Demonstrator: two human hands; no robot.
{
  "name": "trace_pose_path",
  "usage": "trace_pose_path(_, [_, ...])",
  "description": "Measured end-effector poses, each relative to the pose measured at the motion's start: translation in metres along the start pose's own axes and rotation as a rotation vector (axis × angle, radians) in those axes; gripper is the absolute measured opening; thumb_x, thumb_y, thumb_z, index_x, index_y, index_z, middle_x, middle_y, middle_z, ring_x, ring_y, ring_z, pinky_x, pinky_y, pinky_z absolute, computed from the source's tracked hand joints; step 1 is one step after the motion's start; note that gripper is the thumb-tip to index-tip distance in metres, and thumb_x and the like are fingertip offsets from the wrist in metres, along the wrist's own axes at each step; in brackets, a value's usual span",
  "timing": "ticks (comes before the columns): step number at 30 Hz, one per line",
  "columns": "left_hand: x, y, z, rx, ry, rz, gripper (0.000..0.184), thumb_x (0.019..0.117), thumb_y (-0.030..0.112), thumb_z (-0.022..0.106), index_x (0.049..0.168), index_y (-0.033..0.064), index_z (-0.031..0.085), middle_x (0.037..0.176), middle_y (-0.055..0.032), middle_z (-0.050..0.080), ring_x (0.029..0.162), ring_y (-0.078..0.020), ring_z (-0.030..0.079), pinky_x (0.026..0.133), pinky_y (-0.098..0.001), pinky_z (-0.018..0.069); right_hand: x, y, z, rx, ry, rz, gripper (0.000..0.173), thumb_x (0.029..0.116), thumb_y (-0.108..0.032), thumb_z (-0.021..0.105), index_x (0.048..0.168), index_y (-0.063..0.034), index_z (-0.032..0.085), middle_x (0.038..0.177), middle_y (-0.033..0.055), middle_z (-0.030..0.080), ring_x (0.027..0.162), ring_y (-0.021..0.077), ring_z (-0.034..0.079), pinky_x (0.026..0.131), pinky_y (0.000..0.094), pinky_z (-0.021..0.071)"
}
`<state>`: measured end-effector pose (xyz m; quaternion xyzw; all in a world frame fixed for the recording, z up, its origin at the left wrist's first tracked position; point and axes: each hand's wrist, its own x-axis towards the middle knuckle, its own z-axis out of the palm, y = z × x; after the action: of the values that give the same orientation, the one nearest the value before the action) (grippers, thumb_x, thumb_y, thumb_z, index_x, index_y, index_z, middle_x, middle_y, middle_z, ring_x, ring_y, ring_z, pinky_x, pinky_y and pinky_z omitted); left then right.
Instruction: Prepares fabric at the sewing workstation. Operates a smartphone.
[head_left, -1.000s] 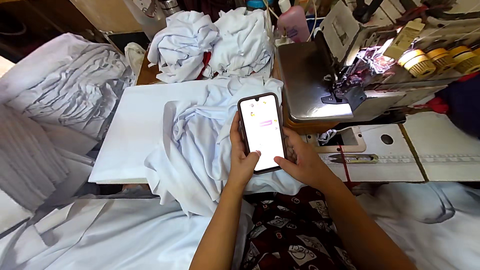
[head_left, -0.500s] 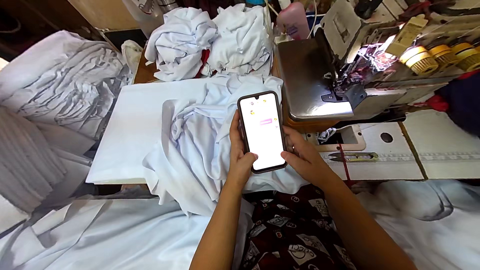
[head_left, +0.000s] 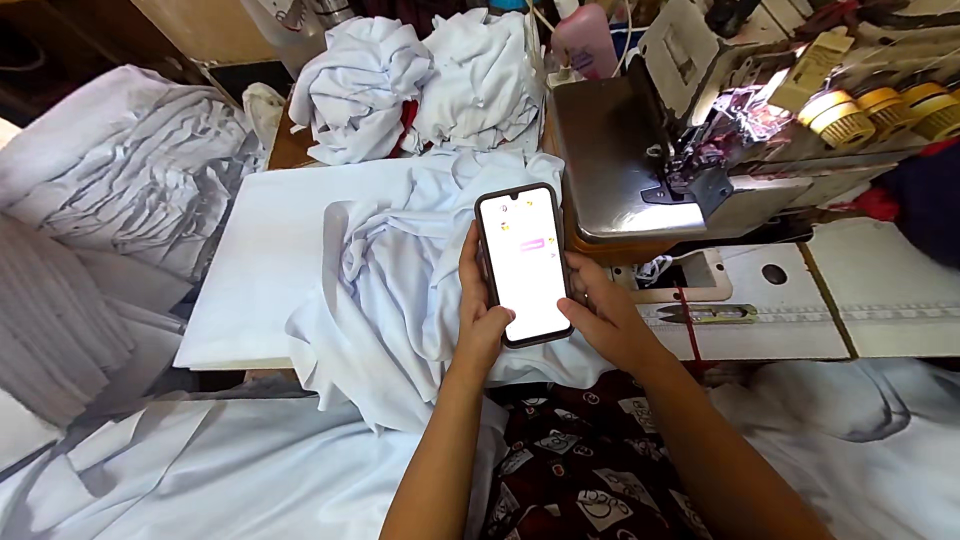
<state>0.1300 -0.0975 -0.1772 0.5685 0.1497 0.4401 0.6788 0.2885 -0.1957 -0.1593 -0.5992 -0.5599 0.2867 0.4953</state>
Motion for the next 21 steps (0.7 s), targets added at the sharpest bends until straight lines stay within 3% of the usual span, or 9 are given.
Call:
trace_pose_path(5, [0.0002, 0.0014, 0.0009, -0.001, 0.009, -0.011, 0.101, 0.0744, 0.002, 0.052, 0.163, 0.0232, 0.007, 0.148, -0.0014, 0.049, 0.121, -0.0093, 0.060, 0.097, -0.0335, 0.0554, -0.0005, -0.0009, -0.0015, 0.016, -0.024, 0.016, 0.054, 0.0981, -0.015, 0.047, 0.146, 0.0081, 0.039, 0.094, 0.0030, 0.066, 0.071, -0.0050, 0.055, 0.065, 0.0126, 0.0462])
trace_pose_path(12, [0.0011, 0.0053, 0.0079, 0.043, 0.101, -0.064, 0.098, 0.0817, -0.004, 0.055, 0.163, 0.0234, 0.009, 0.144, -0.0015, 0.054, 0.114, -0.0087, 0.066, 0.092, -0.0304, 0.0582, -0.0009, -0.0018, -0.0018, 0.009, -0.029, 0.026, 0.056, 0.0978, -0.016, 0.048, 0.147, 0.0083, 0.039, 0.092, 0.0028, 0.065, 0.070, -0.0052, 0.053, 0.064, 0.0123, 0.0451])
trace_pose_path(21, [0.0008, 0.0048, 0.0003, -0.055, 0.025, -0.080, 0.104, 0.0711, -0.001, 0.050, 0.163, 0.0277, 0.009, 0.146, 0.0003, 0.051, 0.117, -0.0082, 0.063, 0.093, -0.0324, 0.0571, -0.0005, -0.0013, -0.0024, 0.023, -0.037, 0.024, 0.055, 0.0977, -0.015, 0.048, 0.147, 0.0069, 0.038, 0.095, 0.0031, 0.067, 0.072, -0.0050, 0.056, 0.064, 0.0126, 0.0466])
